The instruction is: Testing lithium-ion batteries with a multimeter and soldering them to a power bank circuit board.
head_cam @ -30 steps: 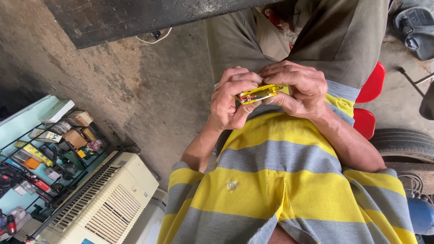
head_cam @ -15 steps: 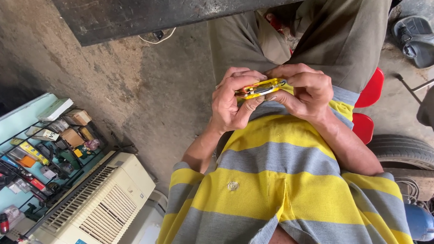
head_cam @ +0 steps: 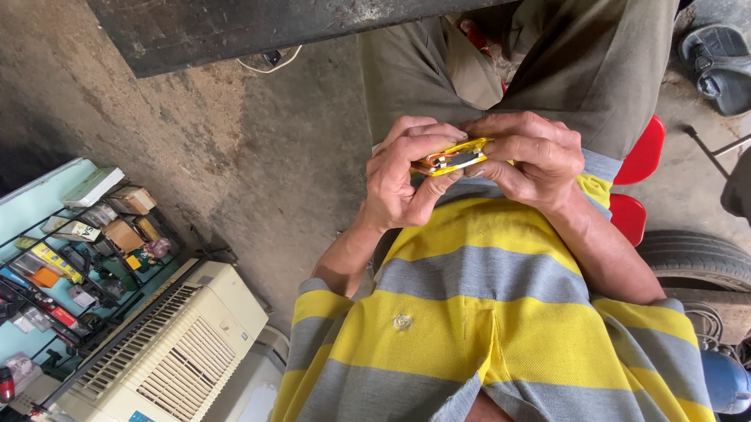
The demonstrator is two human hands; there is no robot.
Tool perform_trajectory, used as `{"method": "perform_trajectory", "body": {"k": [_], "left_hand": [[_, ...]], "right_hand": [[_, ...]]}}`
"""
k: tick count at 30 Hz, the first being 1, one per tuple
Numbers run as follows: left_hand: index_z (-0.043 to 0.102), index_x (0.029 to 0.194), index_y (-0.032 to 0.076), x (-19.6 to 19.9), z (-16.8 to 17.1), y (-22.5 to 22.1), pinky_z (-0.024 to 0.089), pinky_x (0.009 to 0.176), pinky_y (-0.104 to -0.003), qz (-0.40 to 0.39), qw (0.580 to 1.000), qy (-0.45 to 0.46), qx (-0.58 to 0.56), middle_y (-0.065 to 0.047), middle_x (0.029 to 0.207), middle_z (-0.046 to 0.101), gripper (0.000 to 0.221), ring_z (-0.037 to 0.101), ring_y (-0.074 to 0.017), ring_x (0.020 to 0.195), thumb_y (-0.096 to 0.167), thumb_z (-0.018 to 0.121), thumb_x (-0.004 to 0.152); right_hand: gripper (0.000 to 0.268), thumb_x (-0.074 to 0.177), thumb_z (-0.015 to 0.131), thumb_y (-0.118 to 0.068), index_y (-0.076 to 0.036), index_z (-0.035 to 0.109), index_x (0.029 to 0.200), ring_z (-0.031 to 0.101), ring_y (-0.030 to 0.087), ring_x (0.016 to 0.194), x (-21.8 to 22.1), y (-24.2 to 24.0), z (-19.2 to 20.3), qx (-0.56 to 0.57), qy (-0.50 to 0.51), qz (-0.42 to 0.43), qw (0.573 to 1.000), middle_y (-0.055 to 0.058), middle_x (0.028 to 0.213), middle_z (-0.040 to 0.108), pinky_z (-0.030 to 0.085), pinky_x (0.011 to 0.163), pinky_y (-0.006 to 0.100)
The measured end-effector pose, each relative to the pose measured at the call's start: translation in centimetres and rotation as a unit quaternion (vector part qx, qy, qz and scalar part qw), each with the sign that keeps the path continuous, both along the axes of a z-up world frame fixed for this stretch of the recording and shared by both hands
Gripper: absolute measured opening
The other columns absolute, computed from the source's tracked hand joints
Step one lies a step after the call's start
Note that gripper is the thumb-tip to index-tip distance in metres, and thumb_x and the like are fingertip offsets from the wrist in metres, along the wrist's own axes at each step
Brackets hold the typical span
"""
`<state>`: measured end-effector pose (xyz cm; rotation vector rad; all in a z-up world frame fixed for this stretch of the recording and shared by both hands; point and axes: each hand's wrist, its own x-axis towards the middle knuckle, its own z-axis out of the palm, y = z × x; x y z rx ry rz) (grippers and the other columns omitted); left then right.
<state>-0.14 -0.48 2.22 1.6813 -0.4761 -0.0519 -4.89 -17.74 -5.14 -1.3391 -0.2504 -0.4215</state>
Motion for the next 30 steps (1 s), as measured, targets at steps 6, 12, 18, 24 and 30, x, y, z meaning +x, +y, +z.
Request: {"method": "perform_trajectory", "body": {"k": [6, 12, 18, 24, 30], "left_hand": [[0.071, 0.109, -0.005, 0.6, -0.1, 0.3, 0.06, 0.078, -0.041, -0.028, 0.999, 0.0, -0.021, -0.018, 0.106, 0.075, 0.028, 0.068, -0.0336, 0.09, 0.016, 0.078, 0.093], [0.071, 0.108, -0.005, 0.7, -0.9, 0.7, 0.059, 0.076, -0.043, -0.045, 0.998, -0.005, -0.034, -0.018, 0.105, 0.075, 0.029, 0.068, -0.034, 0.088, 0.02, 0.076, 0.095], [0.07, 0.108, -0.005, 0.5, -1.0, 1.3, 0.058, 0.076, -0.042, -0.041, 0.999, 0.008, -0.021, -0.018, 0.103, 0.075, 0.03, 0.068, -0.0342, 0.087, 0.021, 0.076, 0.095], [0.071, 0.109, -0.005, 0.1, -0.9, 2.0, 0.059, 0.078, -0.043, -0.022, 0.997, -0.064, 0.037, -0.019, 0.103, 0.074, 0.031, 0.068, -0.0371, 0.086, 0.023, 0.074, 0.096], [0.071, 0.114, -0.005, 0.0, -0.4, 1.9, 0.062, 0.058, -0.035, -0.033, 0.995, -0.072, 0.055, -0.02, 0.107, 0.073, 0.031, 0.069, -0.0372, 0.093, 0.022, 0.07, 0.099]], "right_hand": [[0.012, 0.09, 0.085, -0.004, 0.0, 0.074, 0.091, 0.07, 0.04, 0.066, 0.0, -0.4, 0.8, -0.077, -0.001, -0.007, 0.997, 0.029, 0.099, 0.075, 0.056, 0.058, 0.044], [0.009, 0.091, 0.084, -0.004, -0.005, 0.076, 0.09, 0.069, 0.037, 0.065, 0.1, -0.2, 0.6, -0.134, -0.012, -0.021, 0.991, 0.024, 0.096, 0.075, 0.055, 0.061, 0.041], [0.012, 0.09, 0.086, -0.001, -0.002, 0.078, 0.098, 0.071, 0.038, 0.069, 1.0, -0.2, 1.8, -0.109, -0.017, -0.001, 0.994, 0.027, 0.101, 0.074, 0.057, 0.062, 0.043], [0.009, 0.092, 0.081, -0.005, -0.009, 0.08, 0.099, 0.075, 0.044, 0.094, 1.1, 0.8, 3.0, -0.118, -0.042, -0.006, 0.992, 0.028, 0.115, 0.07, 0.06, 0.074, 0.046], [0.004, 0.094, 0.079, -0.007, -0.007, 0.08, 0.097, 0.073, 0.048, 0.096, 1.5, 1.7, 3.7, -0.127, -0.062, -0.018, 0.99, 0.027, 0.11, 0.07, 0.06, 0.078, 0.054]]}}
